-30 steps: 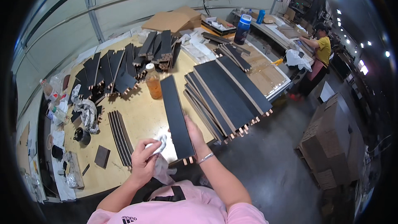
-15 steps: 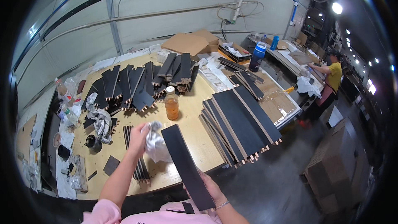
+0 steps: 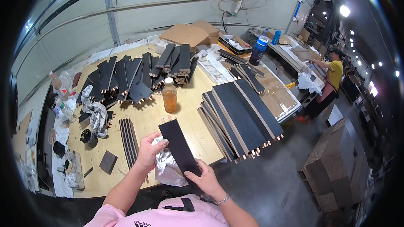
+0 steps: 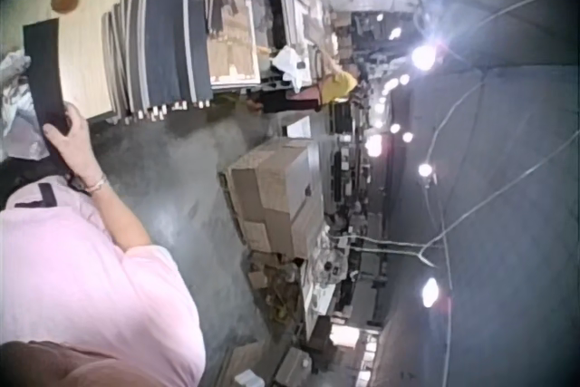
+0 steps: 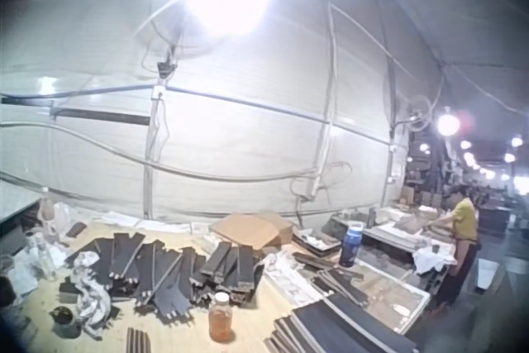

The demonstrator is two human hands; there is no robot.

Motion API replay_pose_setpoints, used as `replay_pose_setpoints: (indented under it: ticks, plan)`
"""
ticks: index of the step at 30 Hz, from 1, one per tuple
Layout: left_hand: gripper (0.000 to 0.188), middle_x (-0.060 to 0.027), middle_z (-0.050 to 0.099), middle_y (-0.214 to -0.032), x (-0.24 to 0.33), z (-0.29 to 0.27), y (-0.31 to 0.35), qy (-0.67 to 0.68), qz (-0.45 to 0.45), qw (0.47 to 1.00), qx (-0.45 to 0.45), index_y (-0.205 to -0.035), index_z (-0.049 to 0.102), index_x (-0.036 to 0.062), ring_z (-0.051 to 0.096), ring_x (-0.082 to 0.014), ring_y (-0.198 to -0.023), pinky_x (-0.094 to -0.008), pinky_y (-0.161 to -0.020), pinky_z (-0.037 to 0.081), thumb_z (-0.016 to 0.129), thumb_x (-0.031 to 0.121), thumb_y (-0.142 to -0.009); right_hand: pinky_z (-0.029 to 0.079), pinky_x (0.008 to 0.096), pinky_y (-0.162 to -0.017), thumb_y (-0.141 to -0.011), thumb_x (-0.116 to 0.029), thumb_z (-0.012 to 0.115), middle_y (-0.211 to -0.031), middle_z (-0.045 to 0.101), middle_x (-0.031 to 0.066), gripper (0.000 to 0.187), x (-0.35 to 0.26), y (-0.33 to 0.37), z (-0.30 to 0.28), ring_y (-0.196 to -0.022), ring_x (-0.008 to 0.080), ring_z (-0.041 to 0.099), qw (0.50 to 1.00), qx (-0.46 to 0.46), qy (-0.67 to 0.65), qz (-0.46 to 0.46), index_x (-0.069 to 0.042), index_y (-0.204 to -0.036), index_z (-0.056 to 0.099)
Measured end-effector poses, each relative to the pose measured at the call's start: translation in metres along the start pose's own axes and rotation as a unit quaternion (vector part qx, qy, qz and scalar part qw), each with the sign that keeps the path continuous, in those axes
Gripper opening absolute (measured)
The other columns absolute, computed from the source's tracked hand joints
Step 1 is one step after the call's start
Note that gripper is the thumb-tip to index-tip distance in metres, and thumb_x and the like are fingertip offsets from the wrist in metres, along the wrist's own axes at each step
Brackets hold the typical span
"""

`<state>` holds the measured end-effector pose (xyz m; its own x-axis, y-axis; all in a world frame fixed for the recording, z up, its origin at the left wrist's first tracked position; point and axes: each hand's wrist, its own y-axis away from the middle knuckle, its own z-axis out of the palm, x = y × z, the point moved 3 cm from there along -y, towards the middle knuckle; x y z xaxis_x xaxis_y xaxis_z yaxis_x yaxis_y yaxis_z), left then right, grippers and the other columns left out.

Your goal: The person wipes wooden panels with a cloth, applies liquid from a bottle and black stain using a sponge, and stacks the panels on a workbench.

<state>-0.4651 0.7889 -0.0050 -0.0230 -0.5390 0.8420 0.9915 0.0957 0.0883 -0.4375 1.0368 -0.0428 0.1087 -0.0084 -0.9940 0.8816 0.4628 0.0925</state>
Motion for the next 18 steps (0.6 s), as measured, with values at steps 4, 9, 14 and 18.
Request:
replay_pose_setpoints:
  ticks: [4, 9, 14, 18]
  plan:
    - [0.027, -0.0064, 0.079, -0.111, 0.005, -0.027, 0.008, -0.072, 0.004, 0.997, -0.02, -0.124, 0.075, -0.0021, 0.075, -0.0128, -0.095, -0.0294, -0.089, 0.061, 0.082, 0.004, -0.099, 0.057, 0.0313, -0.101, -0.094, -0.009, 0.087, -0.123, 0.078, 0.0153, 0.049, -0.022, 0.01, -0.001, -0.111, 0.0169, 0.072, 0.991, 0.045, 0.125, -0.01, 0.01, -0.136, 0.071]
    - [0.053, -0.0089, 0.076, -0.132, 0.051, -0.043, 0.006, -0.3, 0.075, 0.95, -0.039, -0.143, 0.07, -0.0022, 0.071, -0.0162, -0.108, -0.0331, -0.098, 0.058, 0.087, 0.019, -0.097, 0.063, 0.0404, -0.086, -0.09, -0.033, 0.086, -0.117, 0.081, 0.0202, 0.058, -0.068, 0.017, -0.022, -0.093, 0.0351, 0.081, 0.918, 0.039, 0.39, -0.055, -0.001, -0.137, 0.075]
    - [0.017, -0.0053, 0.081, -0.104, 0.032, -0.083, 0.031, -0.031, 0.034, 0.999, 0.0, -0.114, 0.078, -0.0004, 0.076, -0.0127, -0.095, -0.0288, -0.088, 0.061, 0.082, 0.01, -0.102, 0.056, 0.0472, -0.071, -0.084, -0.014, 0.085, -0.09, 0.067, 0.0135, 0.043, -0.137, -0.023, 0.021, -0.08, 0.0362, 0.067, 0.797, 0.047, 0.53, -0.286, -0.006, -0.126, 0.079]
    - [0.016, -0.0104, 0.081, -0.104, 0.02, -0.1, 0.041, 0.077, 0.047, 0.991, 0.099, -0.114, 0.074, -0.0005, 0.081, -0.0195, -0.093, -0.043, -0.078, 0.072, 0.075, 0.015, -0.107, 0.058, 0.0402, -0.079, -0.087, 0.001, 0.082, -0.106, 0.071, 0.0172, 0.029, -0.118, -0.02, 0.064, -0.097, 0.0324, 0.072, 0.878, -0.049, 0.36, -0.313, -0.001, -0.114, 0.074]
